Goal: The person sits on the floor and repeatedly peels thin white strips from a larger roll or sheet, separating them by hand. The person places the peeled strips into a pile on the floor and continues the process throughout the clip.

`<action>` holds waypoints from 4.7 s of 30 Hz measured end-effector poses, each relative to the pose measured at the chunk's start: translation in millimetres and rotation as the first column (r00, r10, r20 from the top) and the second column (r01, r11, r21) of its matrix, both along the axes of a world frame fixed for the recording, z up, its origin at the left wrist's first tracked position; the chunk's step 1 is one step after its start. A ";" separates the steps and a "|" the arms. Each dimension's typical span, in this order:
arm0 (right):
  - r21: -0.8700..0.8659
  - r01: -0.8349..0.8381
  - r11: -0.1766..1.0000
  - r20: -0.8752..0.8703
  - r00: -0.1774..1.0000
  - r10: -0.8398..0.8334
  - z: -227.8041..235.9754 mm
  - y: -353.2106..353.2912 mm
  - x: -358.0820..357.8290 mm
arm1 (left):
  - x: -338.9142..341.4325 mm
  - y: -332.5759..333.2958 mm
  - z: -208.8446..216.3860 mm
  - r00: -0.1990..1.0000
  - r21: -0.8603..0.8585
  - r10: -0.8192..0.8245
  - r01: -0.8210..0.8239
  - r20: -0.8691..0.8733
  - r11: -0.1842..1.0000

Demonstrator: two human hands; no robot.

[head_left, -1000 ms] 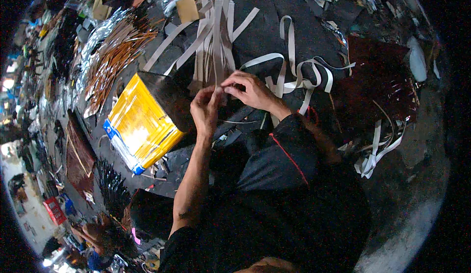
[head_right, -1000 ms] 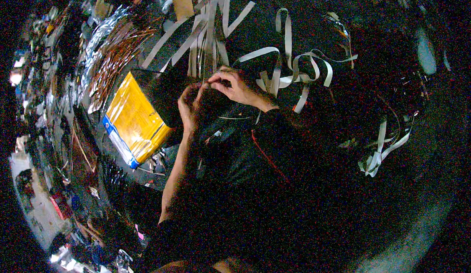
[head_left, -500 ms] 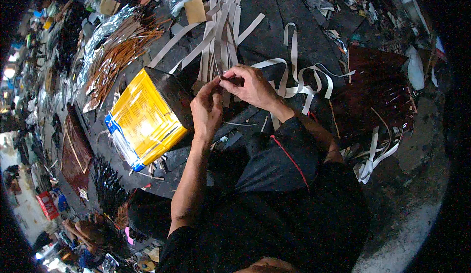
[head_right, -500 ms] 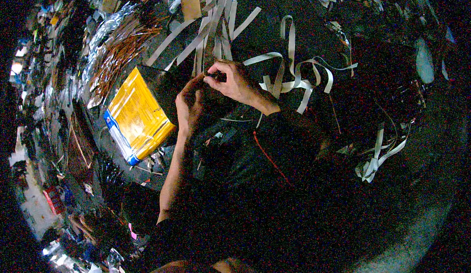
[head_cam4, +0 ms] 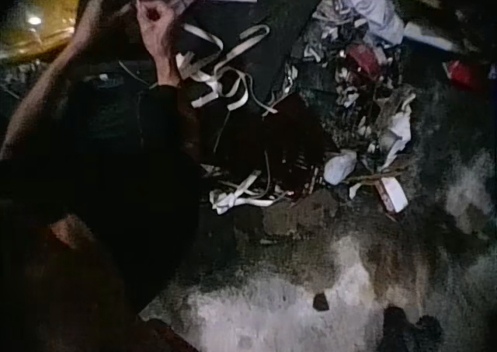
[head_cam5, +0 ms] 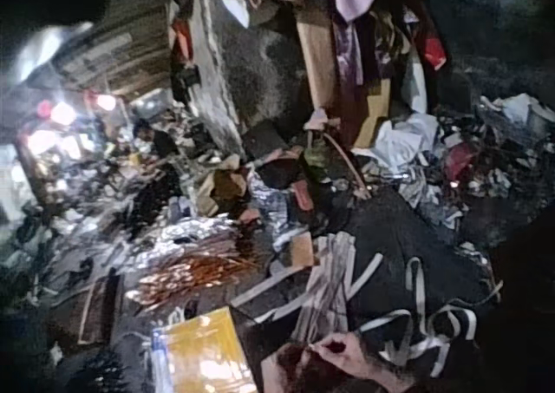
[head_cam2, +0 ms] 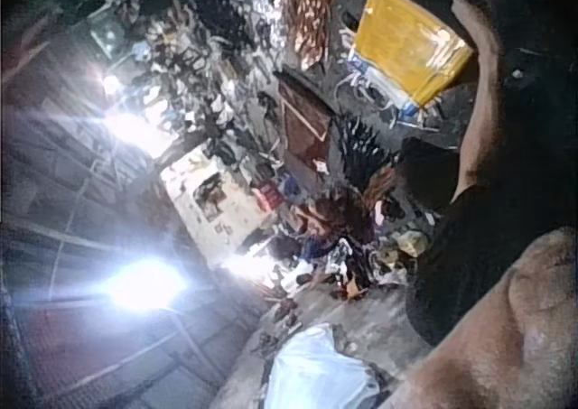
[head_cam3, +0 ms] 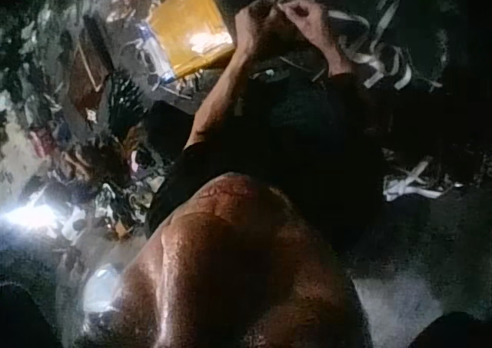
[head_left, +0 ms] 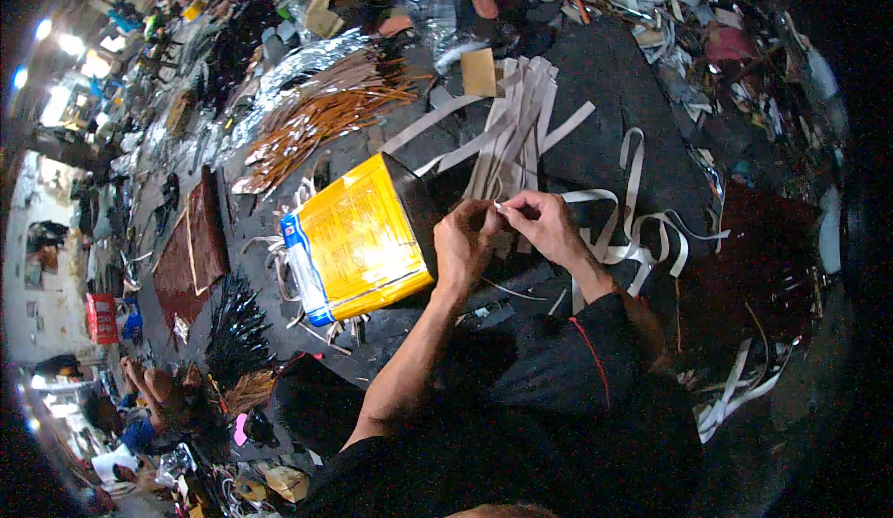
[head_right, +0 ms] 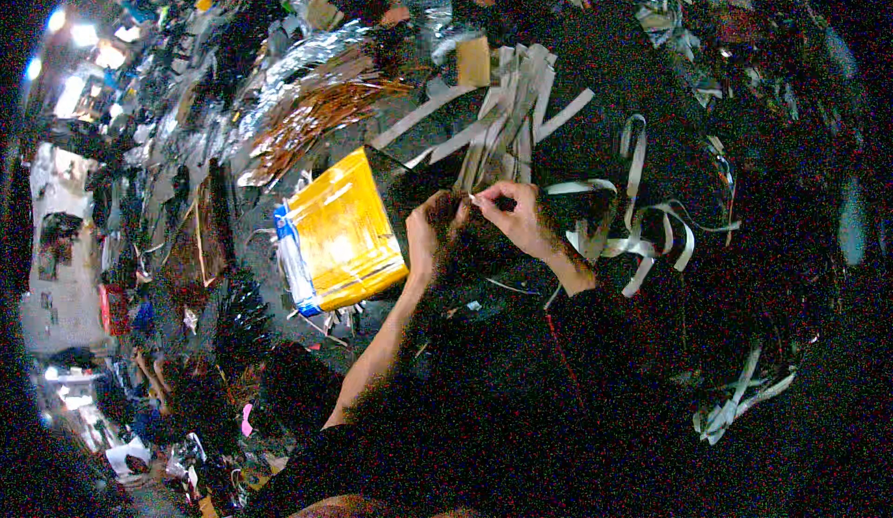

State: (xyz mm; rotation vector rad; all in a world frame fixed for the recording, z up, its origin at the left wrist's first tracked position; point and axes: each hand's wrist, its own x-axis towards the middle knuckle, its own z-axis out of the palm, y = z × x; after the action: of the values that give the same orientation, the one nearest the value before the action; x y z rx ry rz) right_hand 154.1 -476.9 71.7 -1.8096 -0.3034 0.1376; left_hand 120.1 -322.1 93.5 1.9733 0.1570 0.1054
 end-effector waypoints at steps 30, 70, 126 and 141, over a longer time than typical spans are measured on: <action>0.027 0.057 0.998 0.411 0.909 -0.063 2.3 8.9 5.6 | 22.2 21.1 -11.3 0.969 -0.138 -0.180 0.204 0.170 0.969; -0.036 0.952 0.305 0.655 0.253 -0.712 6.0 -347.8 -60.1 | 46.2 -50.4 170.7 0.745 -0.312 -0.593 0.667 0.307 0.676; -0.029 -0.017 0.999 0.087 0.996 0.019 -15.6 -38.3 -8.2 | 15.3 -8.7 -13.2 0.900 0.126 -0.422 0.408 0.112 0.904; 0.129 0.629 0.766 0.023 0.771 -0.637 -78.0 -168.9 29.7 | 18.0 125.3 84.6 0.937 0.711 -0.303 0.333 -0.176 0.619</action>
State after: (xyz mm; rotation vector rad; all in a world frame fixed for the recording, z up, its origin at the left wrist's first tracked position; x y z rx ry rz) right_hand 183.8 -645.8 -6.3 -1.7103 0.2688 -0.4156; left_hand 138.2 -196.8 178.2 2.7898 -0.2702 -0.1320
